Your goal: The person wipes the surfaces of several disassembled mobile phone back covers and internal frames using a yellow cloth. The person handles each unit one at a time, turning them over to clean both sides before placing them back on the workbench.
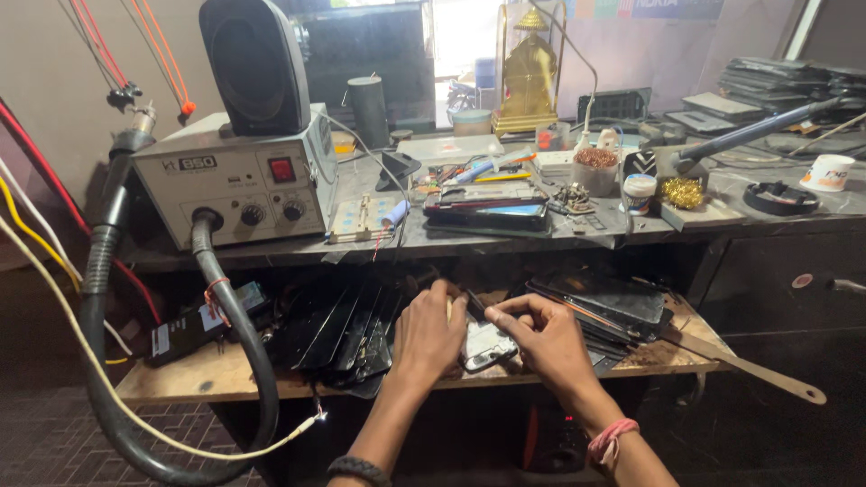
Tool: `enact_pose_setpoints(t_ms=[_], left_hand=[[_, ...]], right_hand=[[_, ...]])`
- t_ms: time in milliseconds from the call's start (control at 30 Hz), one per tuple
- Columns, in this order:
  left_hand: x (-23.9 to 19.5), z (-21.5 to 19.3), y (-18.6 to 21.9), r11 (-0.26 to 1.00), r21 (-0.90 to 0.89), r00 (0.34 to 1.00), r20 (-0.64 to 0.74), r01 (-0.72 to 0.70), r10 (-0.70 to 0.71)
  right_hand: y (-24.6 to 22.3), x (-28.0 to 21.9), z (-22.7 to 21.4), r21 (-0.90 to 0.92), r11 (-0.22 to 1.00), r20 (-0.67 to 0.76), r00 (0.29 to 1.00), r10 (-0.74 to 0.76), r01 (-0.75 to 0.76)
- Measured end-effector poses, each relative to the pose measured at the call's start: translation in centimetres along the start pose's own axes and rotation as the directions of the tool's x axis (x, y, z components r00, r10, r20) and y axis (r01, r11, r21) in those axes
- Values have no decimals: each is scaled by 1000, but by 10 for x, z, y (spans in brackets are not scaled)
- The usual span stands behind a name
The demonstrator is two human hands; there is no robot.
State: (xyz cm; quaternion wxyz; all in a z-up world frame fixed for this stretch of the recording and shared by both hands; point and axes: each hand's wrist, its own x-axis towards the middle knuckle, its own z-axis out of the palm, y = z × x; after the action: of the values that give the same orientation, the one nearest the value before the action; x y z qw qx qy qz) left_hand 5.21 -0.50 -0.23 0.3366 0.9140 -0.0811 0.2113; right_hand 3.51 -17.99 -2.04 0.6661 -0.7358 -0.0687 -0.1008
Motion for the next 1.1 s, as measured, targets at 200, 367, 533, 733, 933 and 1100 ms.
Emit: enact_pose_setpoints(t_ms=[200, 367, 533, 733, 933, 1100], left_hand=[[-9, 8, -6, 992, 84, 994, -40, -97, 101], [-11, 2, -3, 999, 16, 997, -59, -46, 47], [-11, -6, -2, 968, -247, 995, -85, 37, -60], [-9, -9, -12, 854, -520, 994, -103, -19, -41], [-5, -7, -18, 858, -514, 977, -183, 0, -110], [-8, -10, -17, 826, -563, 964, -201, 30, -173]], right_hand=[[-6, -7, 7, -145, 989, -36, 999, -7, 1], [-7, -17, 18, -563, 803, -67, 957, -282, 197], [-18, -24, 22, -697, 676, 27, 951, -308, 239], [-35, -33, 34, -842, 528, 85, 993, -82, 116], [-33, -31, 31, -747, 649, 16, 981, -194, 141], [-33, -31, 25, -737, 648, 28, 966, -256, 193]])
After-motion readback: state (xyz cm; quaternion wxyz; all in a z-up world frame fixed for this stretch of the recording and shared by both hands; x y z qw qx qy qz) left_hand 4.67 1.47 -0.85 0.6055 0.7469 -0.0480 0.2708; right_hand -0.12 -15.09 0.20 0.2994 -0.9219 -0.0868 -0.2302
